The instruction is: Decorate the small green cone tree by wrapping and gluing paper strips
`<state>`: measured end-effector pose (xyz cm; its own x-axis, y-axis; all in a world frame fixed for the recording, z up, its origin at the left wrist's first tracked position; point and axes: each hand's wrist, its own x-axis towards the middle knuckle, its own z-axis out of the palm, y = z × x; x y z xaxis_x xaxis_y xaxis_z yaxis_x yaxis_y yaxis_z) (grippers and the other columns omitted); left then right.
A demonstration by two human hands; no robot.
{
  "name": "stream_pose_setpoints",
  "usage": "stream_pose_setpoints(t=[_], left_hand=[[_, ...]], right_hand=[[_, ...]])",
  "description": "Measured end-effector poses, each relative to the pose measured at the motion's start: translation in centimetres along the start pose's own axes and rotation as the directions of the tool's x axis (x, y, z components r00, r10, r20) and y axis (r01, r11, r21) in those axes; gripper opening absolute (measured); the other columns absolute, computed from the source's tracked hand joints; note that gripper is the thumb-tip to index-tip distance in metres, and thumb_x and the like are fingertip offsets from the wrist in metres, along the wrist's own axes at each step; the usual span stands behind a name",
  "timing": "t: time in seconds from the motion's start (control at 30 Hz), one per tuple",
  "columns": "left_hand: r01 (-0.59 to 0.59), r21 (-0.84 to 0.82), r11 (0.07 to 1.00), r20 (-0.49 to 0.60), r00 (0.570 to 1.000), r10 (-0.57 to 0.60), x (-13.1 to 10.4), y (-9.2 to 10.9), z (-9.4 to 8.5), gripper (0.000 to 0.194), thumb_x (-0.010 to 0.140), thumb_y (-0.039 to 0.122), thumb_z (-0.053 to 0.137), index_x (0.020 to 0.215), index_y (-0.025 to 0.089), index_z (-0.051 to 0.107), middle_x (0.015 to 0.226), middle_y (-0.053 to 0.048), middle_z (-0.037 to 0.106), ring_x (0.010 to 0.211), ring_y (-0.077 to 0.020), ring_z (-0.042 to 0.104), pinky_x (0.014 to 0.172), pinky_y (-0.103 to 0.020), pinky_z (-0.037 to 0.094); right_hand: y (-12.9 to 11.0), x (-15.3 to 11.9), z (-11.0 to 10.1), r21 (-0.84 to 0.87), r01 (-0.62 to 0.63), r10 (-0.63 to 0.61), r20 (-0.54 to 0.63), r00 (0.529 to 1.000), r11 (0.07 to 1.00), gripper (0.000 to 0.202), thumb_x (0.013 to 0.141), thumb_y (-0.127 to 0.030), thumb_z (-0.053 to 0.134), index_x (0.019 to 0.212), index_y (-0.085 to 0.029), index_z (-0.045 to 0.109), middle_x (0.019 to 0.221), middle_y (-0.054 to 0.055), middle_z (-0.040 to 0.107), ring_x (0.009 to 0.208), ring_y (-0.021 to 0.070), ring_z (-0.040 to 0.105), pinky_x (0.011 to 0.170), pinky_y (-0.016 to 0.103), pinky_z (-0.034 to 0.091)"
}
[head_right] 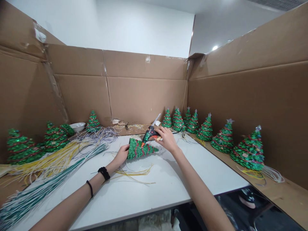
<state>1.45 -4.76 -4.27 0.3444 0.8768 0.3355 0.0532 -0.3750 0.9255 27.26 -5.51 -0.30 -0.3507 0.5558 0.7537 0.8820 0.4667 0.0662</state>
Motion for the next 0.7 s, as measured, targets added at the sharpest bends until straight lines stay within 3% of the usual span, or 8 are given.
stream_pose_setpoints(t=[0.7], left_hand=[[-0.003,0.009,1.000,0.019,1.000,0.003,0.01,0.00,-0.02,0.028,0.070,0.037,0.061,0.074,0.012,0.071,0.072,-0.005,0.069,0.068,-0.0181,0.059,0.066,-0.028,0.046]], right_hand=[[0.11,-0.03,-0.07,0.004,0.003,-0.003,0.022,1.000,1.000,0.033,0.086,-0.034,0.053,0.116,-0.019,0.056,0.101,0.010,0.060,0.090,0.0249,0.053,0.077,0.036,0.043]])
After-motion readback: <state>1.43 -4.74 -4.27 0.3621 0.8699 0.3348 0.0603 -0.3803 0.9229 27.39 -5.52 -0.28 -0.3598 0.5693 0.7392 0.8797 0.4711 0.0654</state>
